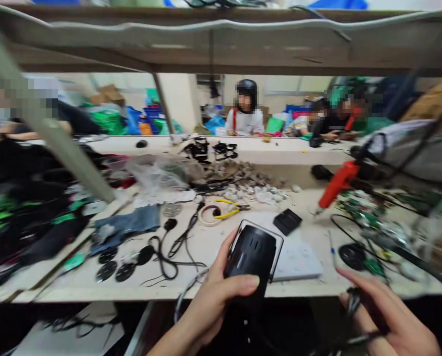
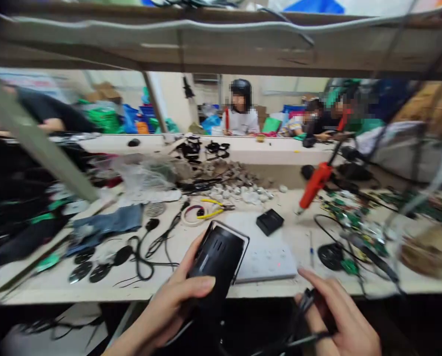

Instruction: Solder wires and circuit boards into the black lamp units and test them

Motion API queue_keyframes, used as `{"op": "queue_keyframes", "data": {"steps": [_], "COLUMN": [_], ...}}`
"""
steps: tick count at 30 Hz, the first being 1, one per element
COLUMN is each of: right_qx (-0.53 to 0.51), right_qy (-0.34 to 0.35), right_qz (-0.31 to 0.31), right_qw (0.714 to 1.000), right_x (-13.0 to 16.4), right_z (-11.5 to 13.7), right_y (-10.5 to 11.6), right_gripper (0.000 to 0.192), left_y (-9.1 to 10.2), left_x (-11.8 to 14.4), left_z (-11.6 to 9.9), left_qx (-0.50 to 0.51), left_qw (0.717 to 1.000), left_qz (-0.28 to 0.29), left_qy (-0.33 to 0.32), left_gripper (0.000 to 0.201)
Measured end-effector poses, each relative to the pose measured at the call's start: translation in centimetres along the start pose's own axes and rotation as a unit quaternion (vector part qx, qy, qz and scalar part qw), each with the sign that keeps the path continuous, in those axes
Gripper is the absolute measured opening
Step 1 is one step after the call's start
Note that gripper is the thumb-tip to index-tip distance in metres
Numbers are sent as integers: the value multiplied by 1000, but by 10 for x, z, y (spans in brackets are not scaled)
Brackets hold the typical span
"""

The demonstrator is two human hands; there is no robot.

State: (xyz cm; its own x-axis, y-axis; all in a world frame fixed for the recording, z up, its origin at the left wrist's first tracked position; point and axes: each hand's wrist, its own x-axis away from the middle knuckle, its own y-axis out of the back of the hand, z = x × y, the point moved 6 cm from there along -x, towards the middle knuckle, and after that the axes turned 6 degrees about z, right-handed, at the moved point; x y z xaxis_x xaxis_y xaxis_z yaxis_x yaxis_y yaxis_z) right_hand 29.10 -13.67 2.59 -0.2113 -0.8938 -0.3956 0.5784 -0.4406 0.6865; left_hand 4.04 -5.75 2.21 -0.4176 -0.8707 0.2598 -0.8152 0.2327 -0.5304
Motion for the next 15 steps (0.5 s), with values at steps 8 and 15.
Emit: {"op": "queue_keyframes", "data": {"steps": [8, 15], "right_qx": [-118, -89], "right_qy": [-46, -170], "right_qz": [128, 141], "right_qw": [984, 971], "right_x": [-19, 13], "right_z": [21, -30], "right_y": [-15, -4], "right_gripper": [16, 14], "left_y": [-38, -62], "left_x": [-5, -24], "left_z": [72, 133], "left_qx": [-52, -71], "left_qw": [985, 942], "left_qz": [114, 160], "left_qy": [121, 287], "left_gripper": [101, 98]}}
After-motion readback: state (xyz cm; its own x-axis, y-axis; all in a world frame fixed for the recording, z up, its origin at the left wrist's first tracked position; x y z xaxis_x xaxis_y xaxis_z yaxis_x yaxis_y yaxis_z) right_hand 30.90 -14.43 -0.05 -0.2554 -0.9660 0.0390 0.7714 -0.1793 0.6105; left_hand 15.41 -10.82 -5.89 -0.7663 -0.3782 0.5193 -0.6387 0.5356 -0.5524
